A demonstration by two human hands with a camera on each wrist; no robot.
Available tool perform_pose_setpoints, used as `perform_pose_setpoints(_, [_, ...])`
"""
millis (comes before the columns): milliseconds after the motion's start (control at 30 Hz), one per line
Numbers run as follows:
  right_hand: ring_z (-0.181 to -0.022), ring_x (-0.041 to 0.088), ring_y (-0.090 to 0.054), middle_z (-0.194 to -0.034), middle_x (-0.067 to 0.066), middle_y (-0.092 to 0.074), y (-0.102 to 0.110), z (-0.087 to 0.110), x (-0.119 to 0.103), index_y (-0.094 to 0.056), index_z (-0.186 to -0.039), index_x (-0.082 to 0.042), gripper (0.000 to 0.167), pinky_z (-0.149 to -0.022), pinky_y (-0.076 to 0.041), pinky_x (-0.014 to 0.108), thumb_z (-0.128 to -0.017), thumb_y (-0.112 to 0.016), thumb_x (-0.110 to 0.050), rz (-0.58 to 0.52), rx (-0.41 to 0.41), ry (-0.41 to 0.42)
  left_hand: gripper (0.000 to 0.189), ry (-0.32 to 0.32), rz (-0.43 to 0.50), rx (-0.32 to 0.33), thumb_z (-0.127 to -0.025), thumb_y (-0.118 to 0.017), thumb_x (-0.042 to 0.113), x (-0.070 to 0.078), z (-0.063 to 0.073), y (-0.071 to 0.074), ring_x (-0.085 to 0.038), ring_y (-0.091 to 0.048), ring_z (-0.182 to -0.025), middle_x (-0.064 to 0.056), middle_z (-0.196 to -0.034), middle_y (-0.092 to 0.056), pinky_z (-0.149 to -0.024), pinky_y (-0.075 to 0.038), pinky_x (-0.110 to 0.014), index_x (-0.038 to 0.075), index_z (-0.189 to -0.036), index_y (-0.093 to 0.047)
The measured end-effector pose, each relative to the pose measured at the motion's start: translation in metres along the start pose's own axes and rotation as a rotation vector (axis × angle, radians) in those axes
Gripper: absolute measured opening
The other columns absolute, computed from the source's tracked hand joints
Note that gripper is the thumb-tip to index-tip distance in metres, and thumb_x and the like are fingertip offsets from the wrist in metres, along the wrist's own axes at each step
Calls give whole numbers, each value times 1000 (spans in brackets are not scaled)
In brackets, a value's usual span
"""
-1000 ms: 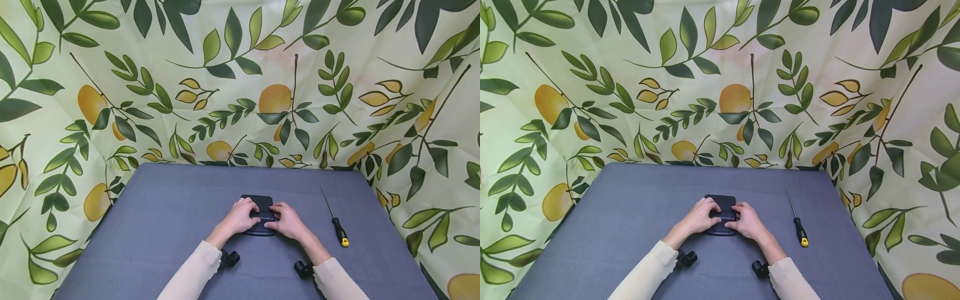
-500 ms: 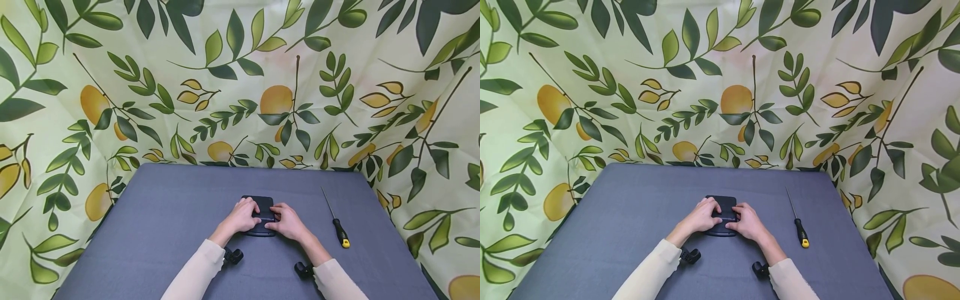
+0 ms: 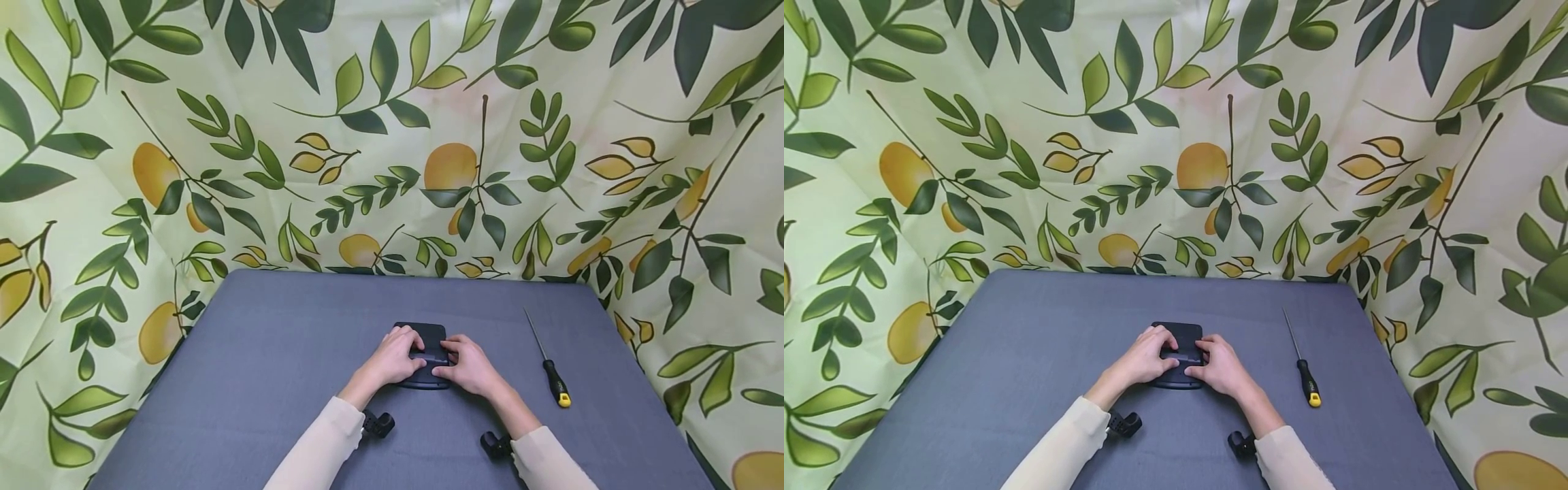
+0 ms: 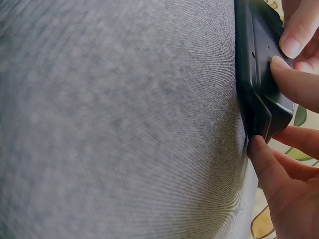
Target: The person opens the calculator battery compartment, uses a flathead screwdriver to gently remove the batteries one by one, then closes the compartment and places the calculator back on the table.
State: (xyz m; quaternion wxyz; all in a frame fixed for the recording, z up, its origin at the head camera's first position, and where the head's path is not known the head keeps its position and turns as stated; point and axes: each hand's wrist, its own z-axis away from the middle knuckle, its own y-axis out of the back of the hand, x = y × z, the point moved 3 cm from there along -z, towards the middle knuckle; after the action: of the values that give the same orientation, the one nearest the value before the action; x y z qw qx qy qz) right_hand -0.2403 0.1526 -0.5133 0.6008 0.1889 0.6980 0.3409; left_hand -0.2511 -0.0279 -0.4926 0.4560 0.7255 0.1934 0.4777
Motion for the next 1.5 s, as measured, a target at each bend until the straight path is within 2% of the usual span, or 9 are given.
perform_pose_setpoints(200, [-111,32,-65,-127,19,-58,0,1,-1,-66,-126,9,58,-91,-55,38,-79,-89,-17,7,-6,-9,18,-20,28,29,-86,-81,21,-2,1,1,-17,-53,-99,3,-96,-61,-92,-44,-38,13,-98,-69])
perform_pose_setpoints(700, [-111,32,-65,-128,19,-58,1,0,-2,-65,-128,9,59,-91,-56,37,-80,-88,-17,18,-6,-6,17,-38,39,50,-87,-80,20,-6,2,3,-18,-54,-98,2,-96,-62,-89,-47,-34,12,-99,-70])
perform_pose_setpoints(967, [-110,31,-66,-128,20,-59,0,0,-3,-66,-126,10,58,-90,-56,36,-79,-89,-15,12,4,-3,18,-52,162,107,-85,-81,13,-10,5,8,-16,-58,-91,1,-94,-61,-83,-49,-31,8,-99,-69])
perform_pose_setpoints(1100, [-110,30,-65,-128,20,-59,0,1,-2,-66,-127,10,59,-90,-56,35,-79,-89,-16,15,4,-4,19,-39,229,123,-85,-80,10,-13,6,10,-16,-59,-88,0,-95,-62,-81,-50,-29,6,-101,-70])
perform_pose_setpoints(1500, [-109,29,-65,-129,19,-58,0,1,-1,-65,-128,9,59,-89,-56,37,-80,-88,-17,29,-2,-19,19,-15,324,156,-85,-81,11,-18,11,17,-14,-57,-81,1,-92,-61,-72,-48,-24,6,-100,-71])
